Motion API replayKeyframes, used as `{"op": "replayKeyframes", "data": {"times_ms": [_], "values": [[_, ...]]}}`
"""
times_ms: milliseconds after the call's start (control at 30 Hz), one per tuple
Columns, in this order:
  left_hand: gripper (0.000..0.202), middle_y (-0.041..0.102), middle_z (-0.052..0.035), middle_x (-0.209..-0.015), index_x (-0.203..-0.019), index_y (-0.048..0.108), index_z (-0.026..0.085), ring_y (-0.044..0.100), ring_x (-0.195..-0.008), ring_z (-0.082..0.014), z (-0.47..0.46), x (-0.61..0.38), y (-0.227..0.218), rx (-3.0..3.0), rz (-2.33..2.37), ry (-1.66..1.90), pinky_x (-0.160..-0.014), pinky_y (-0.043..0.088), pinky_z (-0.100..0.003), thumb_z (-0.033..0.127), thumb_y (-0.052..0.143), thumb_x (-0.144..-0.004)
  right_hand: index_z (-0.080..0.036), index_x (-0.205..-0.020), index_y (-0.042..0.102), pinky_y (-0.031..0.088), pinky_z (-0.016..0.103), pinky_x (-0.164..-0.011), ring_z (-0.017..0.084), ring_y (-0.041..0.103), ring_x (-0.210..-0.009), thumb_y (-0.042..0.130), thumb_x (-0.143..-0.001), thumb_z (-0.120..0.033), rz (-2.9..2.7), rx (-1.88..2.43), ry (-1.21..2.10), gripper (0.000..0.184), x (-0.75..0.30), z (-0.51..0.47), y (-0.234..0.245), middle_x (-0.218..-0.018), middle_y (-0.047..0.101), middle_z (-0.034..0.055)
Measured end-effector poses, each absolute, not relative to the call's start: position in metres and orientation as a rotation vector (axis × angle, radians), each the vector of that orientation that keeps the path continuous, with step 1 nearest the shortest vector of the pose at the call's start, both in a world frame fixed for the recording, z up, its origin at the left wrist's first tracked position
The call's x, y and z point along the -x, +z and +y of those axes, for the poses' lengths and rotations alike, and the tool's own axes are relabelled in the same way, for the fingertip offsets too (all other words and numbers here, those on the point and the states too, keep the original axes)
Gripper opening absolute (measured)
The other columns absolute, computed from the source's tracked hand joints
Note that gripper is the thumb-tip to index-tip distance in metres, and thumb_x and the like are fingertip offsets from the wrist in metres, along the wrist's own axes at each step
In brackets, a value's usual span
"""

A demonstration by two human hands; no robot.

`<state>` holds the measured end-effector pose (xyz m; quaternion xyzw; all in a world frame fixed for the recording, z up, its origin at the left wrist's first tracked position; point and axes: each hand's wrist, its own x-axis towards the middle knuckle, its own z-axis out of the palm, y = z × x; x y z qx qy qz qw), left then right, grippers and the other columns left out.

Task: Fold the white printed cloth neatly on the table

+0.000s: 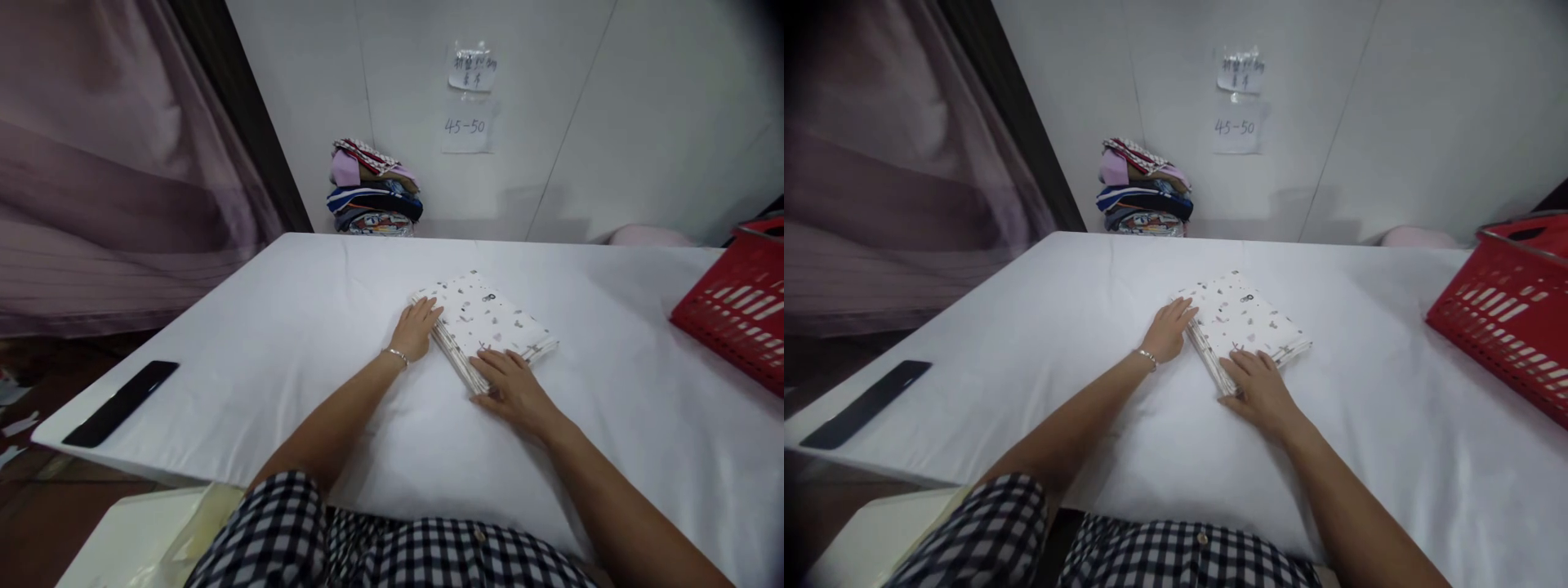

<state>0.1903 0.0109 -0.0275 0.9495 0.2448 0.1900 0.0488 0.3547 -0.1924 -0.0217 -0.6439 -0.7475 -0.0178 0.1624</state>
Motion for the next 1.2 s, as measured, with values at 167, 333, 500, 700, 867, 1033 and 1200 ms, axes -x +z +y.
{"op": "replayKeyframes", "data": {"times_ms": [167, 333, 500, 700, 867, 1033, 1200], "values": [[0.056, 0.05, -0.005, -0.13, -0.122, 0.049, 0.022, 0.033, -0.129, -0.021, 0.053, -0.208, -0.03, -3.017, 0.656, 0.373, -0.11, 0.014, -0.049, 0.0, 0.043, -0.072, -0.02, -0.13, 0.045, 0.027, 0.049, -0.1, 0.027, 0.039, -0.124, 0.051, -0.076, -0.02, -2.131, 1.932, -0.116, 0.054, -0.344, -0.19, -0.027, -0.133, 0.047, 0.0125], [0.032, 0.06, -0.0073, -0.106, -0.101, 0.059, 0.02, 0.051, -0.106, -0.0228, 0.045, -0.2, -0.025, -3.088, 0.679, 0.399, -0.108, 0.016, -0.048, 0.011, 0.052, -0.072, -0.029, -0.121, 0.054, 0.024, 0.055, -0.099, 0.027, 0.043, -0.12, 0.049, -0.073, -0.011, -1.991, 2.092, -0.171, 0.052, -0.385, -0.196, -0.03, -0.129, 0.053, 0.0059], [0.02, 0.058, -0.0073, -0.094, -0.094, 0.059, 0.019, 0.051, -0.095, -0.023, -0.01, -0.17, -0.023, -3.01, 0.575, 0.459, -0.095, 0.032, -0.042, 0.026, 0.057, -0.076, -0.03, -0.108, 0.063, 0.024, 0.06, -0.097, 0.03, 0.042, -0.121, 0.043, -0.074, -0.006, -1.639, 2.324, -0.382, 0.046, -0.43, -0.204, -0.032, -0.123, 0.057, 0.0048], [0.023, 0.06, -0.0033, -0.093, -0.098, 0.06, 0.023, 0.052, -0.092, -0.0183, -0.038, -0.163, -0.015, -2.709, 0.713, 0.632, -0.087, 0.036, -0.036, 0.038, 0.049, -0.086, -0.023, -0.104, 0.063, 0.022, 0.053, -0.103, 0.028, 0.034, -0.128, 0.048, -0.079, -0.016, -1.786, 2.023, -0.423, 0.03, -0.413, -0.194, -0.024, -0.129, 0.052, 0.0063], [0.017, 0.062, -0.003, -0.091, -0.096, 0.063, 0.022, 0.052, -0.089, -0.0178, -0.043, -0.195, -0.016, -2.701, 0.69, 0.644, -0.083, 0.038, -0.035, 0.029, 0.05, -0.086, -0.025, -0.105, 0.062, 0.026, 0.048, -0.101, 0.023, 0.05, -0.114, 0.041, -0.089, -0.023, -1.764, 1.911, -0.325, 0.026, -0.413, -0.186, -0.034, -0.113, 0.064, 0.0042], [0.016, 0.061, -0.0032, -0.088, -0.093, 0.066, 0.022, 0.052, -0.087, -0.0184, -0.043, -0.208, -0.024, -2.679, 0.711, 0.615, -0.078, 0.04, -0.034, 0.027, 0.055, -0.084, -0.024, -0.104, 0.062, 0.028, 0.047, -0.098, 0.021, 0.056, -0.104, 0.044, -0.089, -0.025, -1.771, 1.91, -0.182, 0.024, -0.424, -0.186, -0.043, -0.11, 0.064, 0.0044], [0.019, 0.061, -0.0017, -0.084, -0.089, 0.067, 0.024, 0.052, -0.084, -0.0167, -0.043, -0.204, -0.024, -2.61, 0.733, 0.654, -0.075, 0.04, -0.032, 0.029, 0.049, -0.087, -0.024, -0.102, 0.064, 0.028, 0.047, -0.098, 0.021, 0.056, -0.102, 0.046, -0.088, -0.025, -1.761, 1.905, -0.183, 0.022, -0.425, -0.182, -0.044, -0.108, 0.065, 0.0043]]}}
